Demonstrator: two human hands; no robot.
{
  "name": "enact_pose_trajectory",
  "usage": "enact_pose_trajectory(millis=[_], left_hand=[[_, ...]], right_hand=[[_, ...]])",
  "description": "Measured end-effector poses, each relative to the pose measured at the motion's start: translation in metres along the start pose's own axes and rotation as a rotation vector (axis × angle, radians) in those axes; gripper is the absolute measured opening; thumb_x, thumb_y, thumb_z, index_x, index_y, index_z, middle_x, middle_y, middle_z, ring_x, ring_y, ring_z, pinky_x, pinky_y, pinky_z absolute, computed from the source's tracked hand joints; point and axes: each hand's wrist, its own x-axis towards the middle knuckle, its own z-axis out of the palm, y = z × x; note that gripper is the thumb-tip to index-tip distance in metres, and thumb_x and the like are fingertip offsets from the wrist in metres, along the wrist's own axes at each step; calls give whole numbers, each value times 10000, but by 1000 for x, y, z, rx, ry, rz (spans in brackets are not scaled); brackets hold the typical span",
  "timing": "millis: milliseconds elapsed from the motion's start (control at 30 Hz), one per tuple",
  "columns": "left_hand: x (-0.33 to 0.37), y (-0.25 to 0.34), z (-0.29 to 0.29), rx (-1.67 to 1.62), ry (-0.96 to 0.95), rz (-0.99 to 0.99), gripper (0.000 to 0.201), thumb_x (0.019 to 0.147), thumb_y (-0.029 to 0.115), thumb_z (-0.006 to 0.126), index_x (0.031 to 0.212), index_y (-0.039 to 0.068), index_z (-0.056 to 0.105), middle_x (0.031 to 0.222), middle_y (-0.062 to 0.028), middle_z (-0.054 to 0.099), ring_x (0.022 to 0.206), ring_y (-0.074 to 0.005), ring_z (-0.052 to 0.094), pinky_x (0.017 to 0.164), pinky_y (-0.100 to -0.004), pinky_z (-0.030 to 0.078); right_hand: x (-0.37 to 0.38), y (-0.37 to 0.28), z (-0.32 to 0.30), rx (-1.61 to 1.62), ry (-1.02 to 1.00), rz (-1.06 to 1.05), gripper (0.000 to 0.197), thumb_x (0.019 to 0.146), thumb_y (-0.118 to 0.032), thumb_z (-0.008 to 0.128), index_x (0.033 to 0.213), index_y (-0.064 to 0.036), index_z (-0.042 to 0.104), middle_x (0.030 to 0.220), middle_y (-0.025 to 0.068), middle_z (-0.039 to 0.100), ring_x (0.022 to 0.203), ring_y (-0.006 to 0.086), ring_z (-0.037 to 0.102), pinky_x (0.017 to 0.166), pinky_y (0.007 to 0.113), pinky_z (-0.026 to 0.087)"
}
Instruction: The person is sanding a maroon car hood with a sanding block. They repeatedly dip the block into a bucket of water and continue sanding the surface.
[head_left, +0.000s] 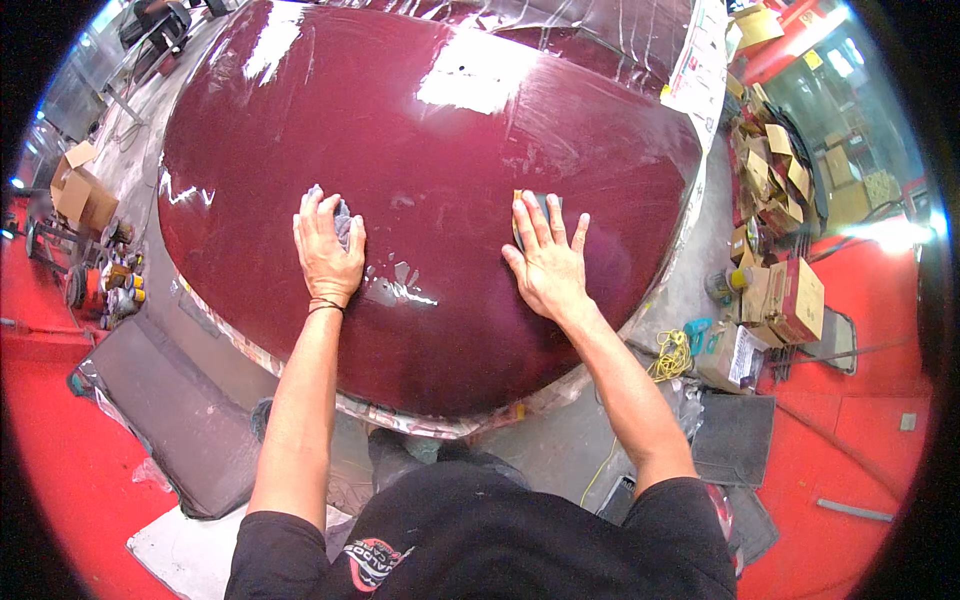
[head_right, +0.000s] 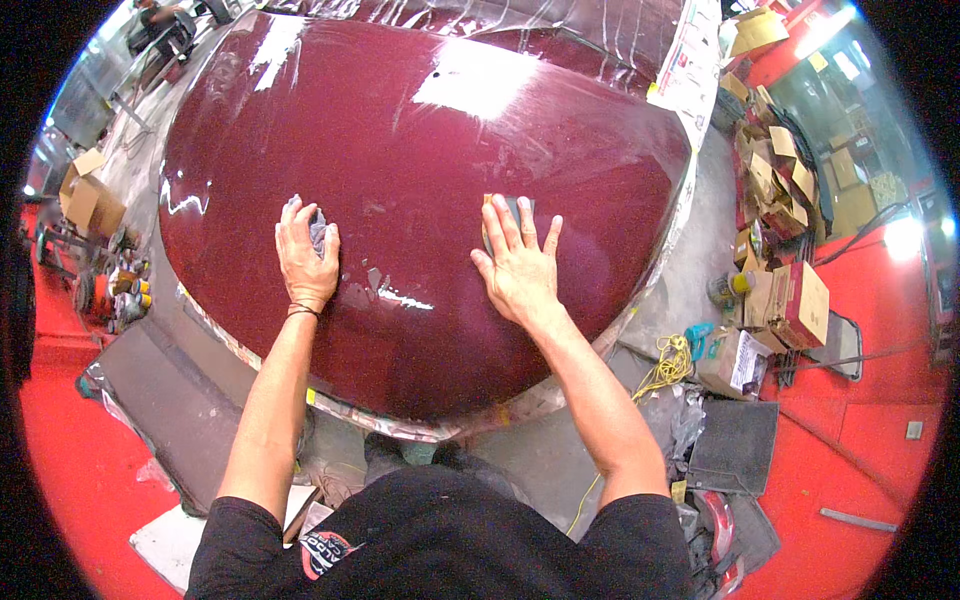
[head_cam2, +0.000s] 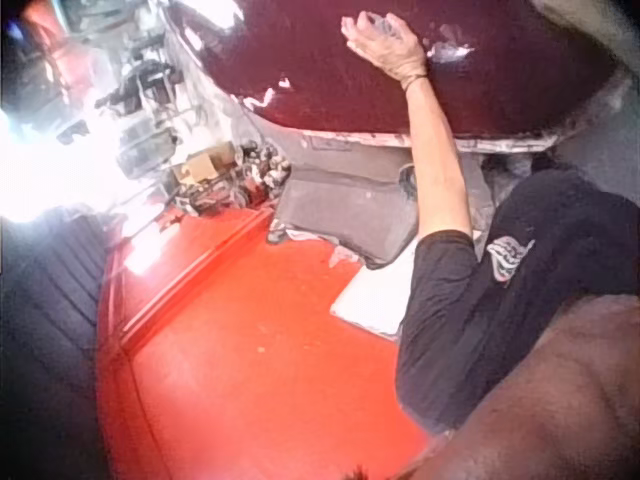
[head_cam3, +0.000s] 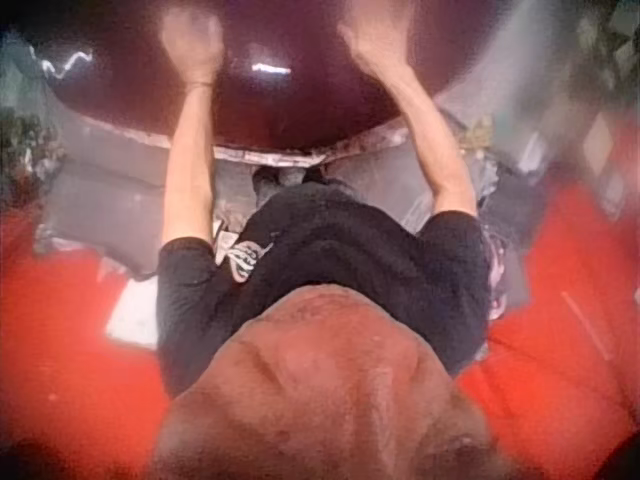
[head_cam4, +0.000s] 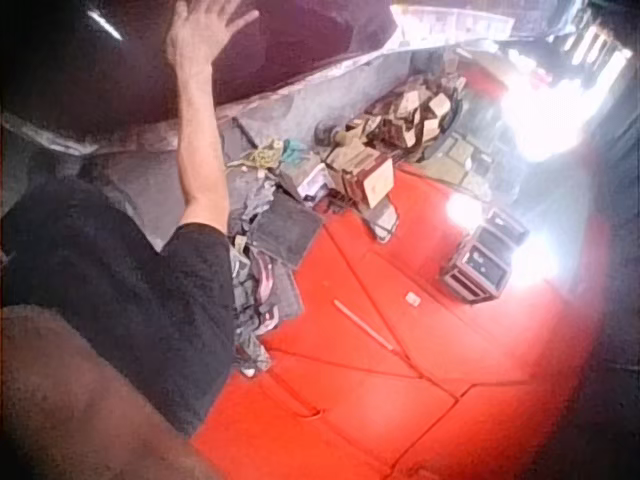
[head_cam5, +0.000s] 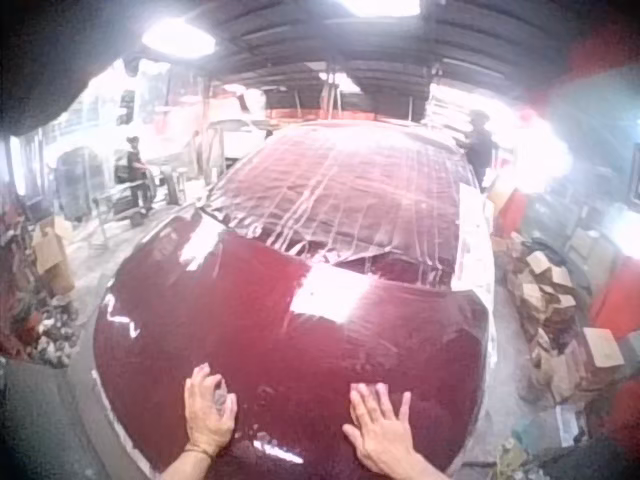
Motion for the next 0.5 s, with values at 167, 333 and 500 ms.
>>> enact_pose_trajectory(millis=[167, 333, 500], left_hand=[[0, 5, -2, -13, -16, -8, 503, 1000, 307, 721, 1431, 78, 599, 1598, -221, 519, 1559, -423, 432, 1307, -579, 285], [5, 11, -4, -34, -21, -3, 553, 976, 277, 749, 1458, 72, 572, 1610, -223, 505, 1555, -434, 431, 1302, -581, 295], [7, 7, -6, -31, -32, 2, 552, 965, 266, 768, 1446, 71, 582, 1598, -235, 510, 1531, -440, 450, 1290, -579, 314]], right_hand=[[98, 129, -39, -105, -72, 326, 695, 1176, -582, 296, 1787, -260, 216, 1870, 3, 169, 1722, 312, 139, 1283, 812, 84], [191, 121, -28, 35, 15, 722, 721, 1167, -612, 269, 1779, -230, 239, 1868, -10, 166, 1725, 299, 105, 1258, 844, 87], [225, -48, 0, -67, -54, 108, 684, 1180, -537, 291, 1765, -184, 277, 1857, 16, 214, 1723, 311, 119, 1274, 829, 64]])
